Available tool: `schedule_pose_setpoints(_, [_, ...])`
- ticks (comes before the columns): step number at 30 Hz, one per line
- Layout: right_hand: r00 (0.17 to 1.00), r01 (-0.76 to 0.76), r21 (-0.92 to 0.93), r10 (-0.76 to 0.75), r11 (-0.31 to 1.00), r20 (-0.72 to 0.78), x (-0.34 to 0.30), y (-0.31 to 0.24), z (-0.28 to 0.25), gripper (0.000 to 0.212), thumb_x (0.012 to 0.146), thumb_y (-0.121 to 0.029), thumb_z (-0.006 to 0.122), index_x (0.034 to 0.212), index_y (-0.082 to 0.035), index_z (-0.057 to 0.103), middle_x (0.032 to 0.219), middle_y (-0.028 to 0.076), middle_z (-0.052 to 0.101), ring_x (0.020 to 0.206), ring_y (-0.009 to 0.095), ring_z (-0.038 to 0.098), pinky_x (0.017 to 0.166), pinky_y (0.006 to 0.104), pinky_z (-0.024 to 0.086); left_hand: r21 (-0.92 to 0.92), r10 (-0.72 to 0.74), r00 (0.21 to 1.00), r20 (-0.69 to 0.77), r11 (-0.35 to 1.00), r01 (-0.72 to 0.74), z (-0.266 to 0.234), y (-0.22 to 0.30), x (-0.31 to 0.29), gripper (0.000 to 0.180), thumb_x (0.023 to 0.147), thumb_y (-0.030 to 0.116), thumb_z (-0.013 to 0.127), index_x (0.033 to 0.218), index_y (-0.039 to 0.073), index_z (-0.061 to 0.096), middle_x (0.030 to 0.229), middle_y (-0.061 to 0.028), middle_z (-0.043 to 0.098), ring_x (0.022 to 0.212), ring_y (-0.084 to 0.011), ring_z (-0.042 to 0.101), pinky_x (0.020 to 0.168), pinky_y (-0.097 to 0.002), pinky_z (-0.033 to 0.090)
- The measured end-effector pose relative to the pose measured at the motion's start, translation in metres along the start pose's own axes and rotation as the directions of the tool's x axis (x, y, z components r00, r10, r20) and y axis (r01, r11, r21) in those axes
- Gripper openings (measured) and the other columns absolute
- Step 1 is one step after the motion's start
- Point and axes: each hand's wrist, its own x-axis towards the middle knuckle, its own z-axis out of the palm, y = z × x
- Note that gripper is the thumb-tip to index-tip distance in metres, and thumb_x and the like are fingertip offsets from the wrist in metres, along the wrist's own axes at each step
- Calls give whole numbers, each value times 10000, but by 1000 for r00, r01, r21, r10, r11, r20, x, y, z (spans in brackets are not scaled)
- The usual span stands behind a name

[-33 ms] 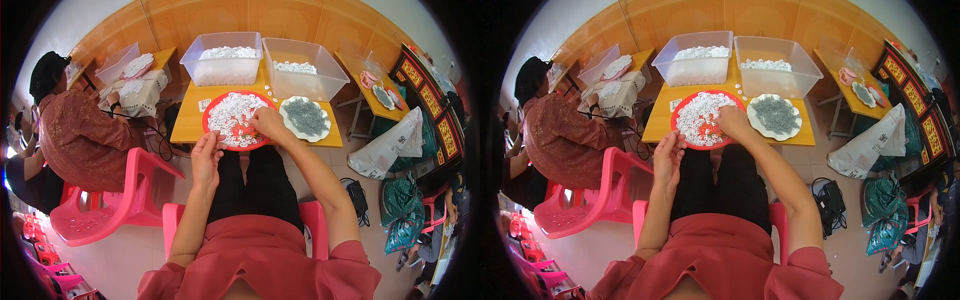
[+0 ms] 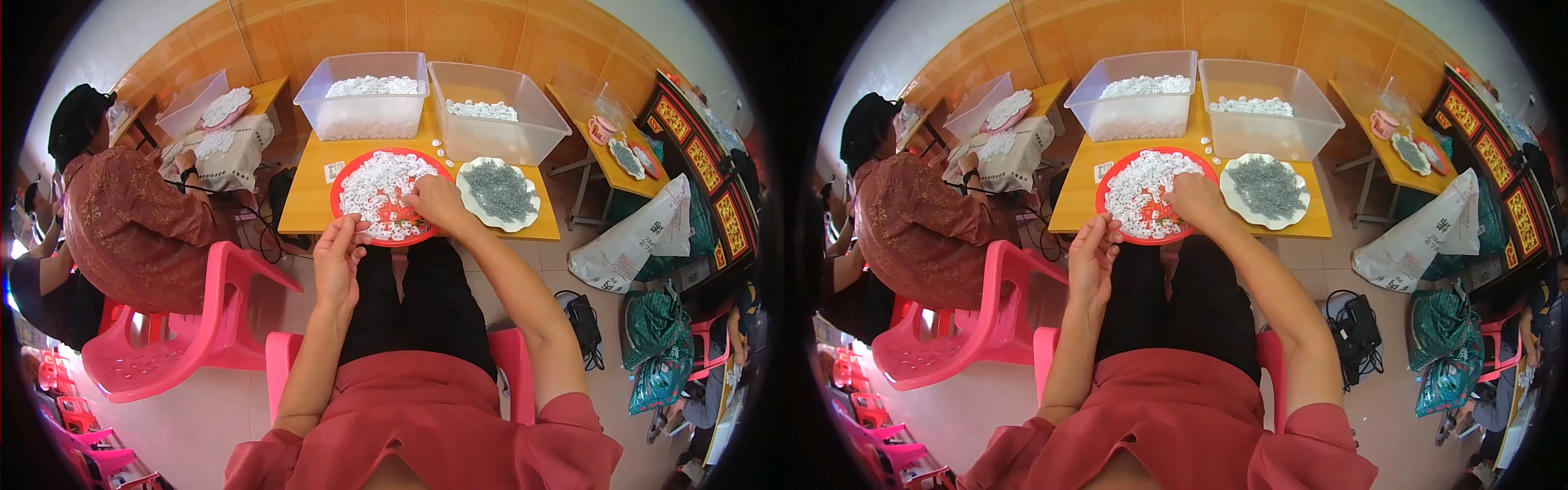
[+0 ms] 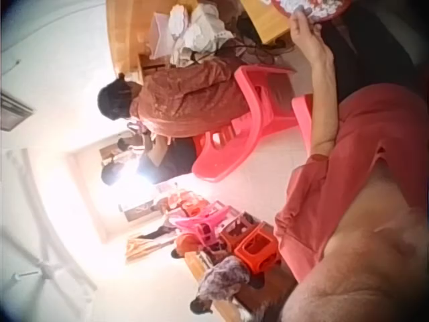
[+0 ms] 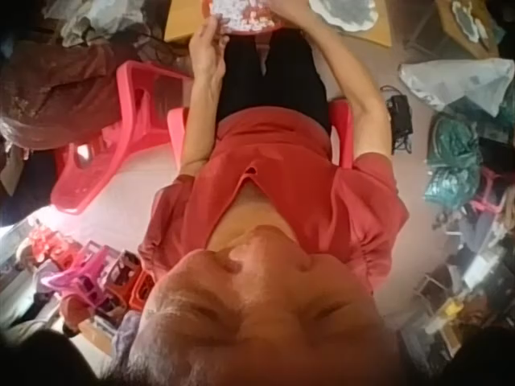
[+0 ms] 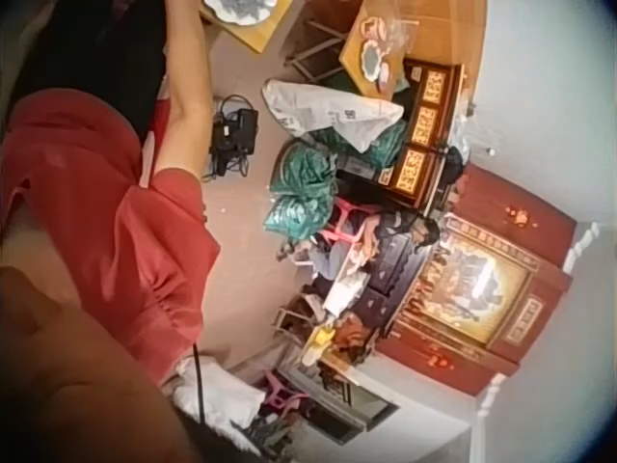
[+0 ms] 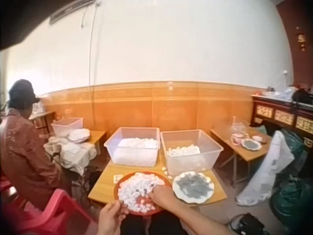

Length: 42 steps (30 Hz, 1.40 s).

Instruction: The worker is manually inspecting and assembling small white plastic components at a workstation.

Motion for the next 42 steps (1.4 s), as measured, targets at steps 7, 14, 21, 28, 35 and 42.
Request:
schedule_pose_setpoints(7, [995, -77, 6, 77, 997, -62, 13, -4, 30, 218, 813, -271, 811, 812, -55, 785, 820, 211, 751, 858, 377, 744, 787, 497, 575, 27, -21, 1000, 9, 999, 21, 5, -1, 4, 220, 1062, 230, 620, 1191, 58, 666, 1025, -28, 730, 831, -85, 657, 728, -216, 490])
schedule_pose_setpoints(14, [946, -173, 385, 44, 906, 321, 23, 10, 7, 255, 802, -223, 792, 809, 27, 738, 741, 165, 722, 661, 277, 708, 611, 393, 562, 255, 107, 994, -1, 961, -104, 1, -5, 11, 221, 1030, 160, 661, 1208, 35, 692, 1057, -41, 735, 836, -88, 664, 737, -216, 494])
schedule_pose_setpoints(21, [775, -347, 709, -238, 614, 586, -8, -36, -67, 170, 842, -216, 788, 783, -64, 741, 636, -25, 590, 505, 48, 425, 461, 229, 297, 699, 586, 583, 563, 39, -714, 24, 3, 4, 308, 866, -45, 757, 1165, 23, 724, 1076, -150, 746, 982, -265, 746, 826, -332, 591])
schedule_pose_setpoints(28, [664, -499, 711, -309, 495, 681, -27, -43, -85, 184, 927, -234, 779, 907, -55, 744, 725, -71, 587, 534, -2, 366, 484, 187, 281, 644, 575, 493, 653, -80, -760, 28, 13, 6, 231, 858, -36, 761, 1082, 20, 738, 996, -128, 753, 891, -292, 746, 779, -352, 595])
schedule_pose_setpoints(35, [946, -33, 573, -160, 819, 283, -7, 7, -42, 165, 892, -193, 753, 951, -41, 776, 829, 61, 715, 693, 184, 643, 620, 322, 496, 709, 548, 745, 380, 344, -615, 25, 6, 9, 132, 931, -22, 710, 1061, -7, 733, 894, -102, 722, 809, -188, 729, 711, -280, 556])
schedule_pose_setpoints(42, [957, 282, 78, -286, 956, 42, 2, 28, 0, 145, 837, -179, 749, 937, -79, 783, 942, 148, 751, 911, 356, 721, 825, 474, 573, 381, 184, 975, 125, 898, -219, 5, -12, 23, 191, 1050, 120, 617, 1164, 4, 717, 875, 4, 667, 746, -85, 652, 710, -221, 482])
